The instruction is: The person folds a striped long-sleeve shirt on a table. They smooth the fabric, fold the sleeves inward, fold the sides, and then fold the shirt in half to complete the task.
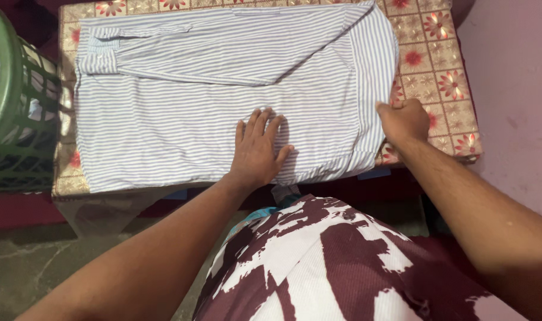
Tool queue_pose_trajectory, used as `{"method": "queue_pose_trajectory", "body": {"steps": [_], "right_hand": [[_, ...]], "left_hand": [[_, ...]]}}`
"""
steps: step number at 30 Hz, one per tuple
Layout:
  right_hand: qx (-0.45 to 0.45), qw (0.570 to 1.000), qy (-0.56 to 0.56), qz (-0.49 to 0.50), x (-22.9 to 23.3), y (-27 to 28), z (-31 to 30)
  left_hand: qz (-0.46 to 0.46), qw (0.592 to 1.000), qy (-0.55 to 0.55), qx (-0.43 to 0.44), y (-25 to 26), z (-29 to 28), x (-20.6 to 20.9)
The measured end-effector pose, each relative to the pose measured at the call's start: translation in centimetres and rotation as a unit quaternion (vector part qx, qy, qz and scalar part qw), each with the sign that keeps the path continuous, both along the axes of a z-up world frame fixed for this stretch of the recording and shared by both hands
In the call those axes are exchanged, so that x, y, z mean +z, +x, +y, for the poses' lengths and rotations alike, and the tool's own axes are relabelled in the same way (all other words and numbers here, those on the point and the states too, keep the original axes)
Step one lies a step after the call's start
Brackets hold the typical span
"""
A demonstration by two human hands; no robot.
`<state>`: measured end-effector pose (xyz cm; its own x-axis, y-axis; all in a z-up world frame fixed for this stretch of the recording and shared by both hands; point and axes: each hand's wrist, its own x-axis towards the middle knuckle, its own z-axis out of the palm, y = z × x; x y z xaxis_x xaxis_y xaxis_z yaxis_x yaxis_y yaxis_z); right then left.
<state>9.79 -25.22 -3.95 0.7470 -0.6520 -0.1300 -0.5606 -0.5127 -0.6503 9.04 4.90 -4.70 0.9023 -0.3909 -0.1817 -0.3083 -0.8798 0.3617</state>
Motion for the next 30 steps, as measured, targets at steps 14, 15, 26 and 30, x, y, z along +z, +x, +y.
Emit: {"method": "queue_pose_trajectory", "body": {"steps": [14,15,26,30], "right_hand": [[0.042,0.994,-0.103,-0.001,-1.6,3.0,-1.0],[0.09,0.982,-0.16,-0.051,-1.4,2.8,-0.3],[0.487,0.833,-0.259,0.037,-1.3,5.6,7.2],[0.489,0.826,-0.274,0.047,-1.9,5.9,6.6]], "left_hand": [[-0.027,0.999,-0.03,-0.027,3.4,-1.7,-1.6],[-0.033,0.999,-0.031,-0.025,3.6,-1.8,-1.6],[-0.022,0.998,0.039,-0.054,8.7,-2.3,-1.1],[0.011,0.997,0.043,-0.057,9.5,-1.7,-1.7]]}}
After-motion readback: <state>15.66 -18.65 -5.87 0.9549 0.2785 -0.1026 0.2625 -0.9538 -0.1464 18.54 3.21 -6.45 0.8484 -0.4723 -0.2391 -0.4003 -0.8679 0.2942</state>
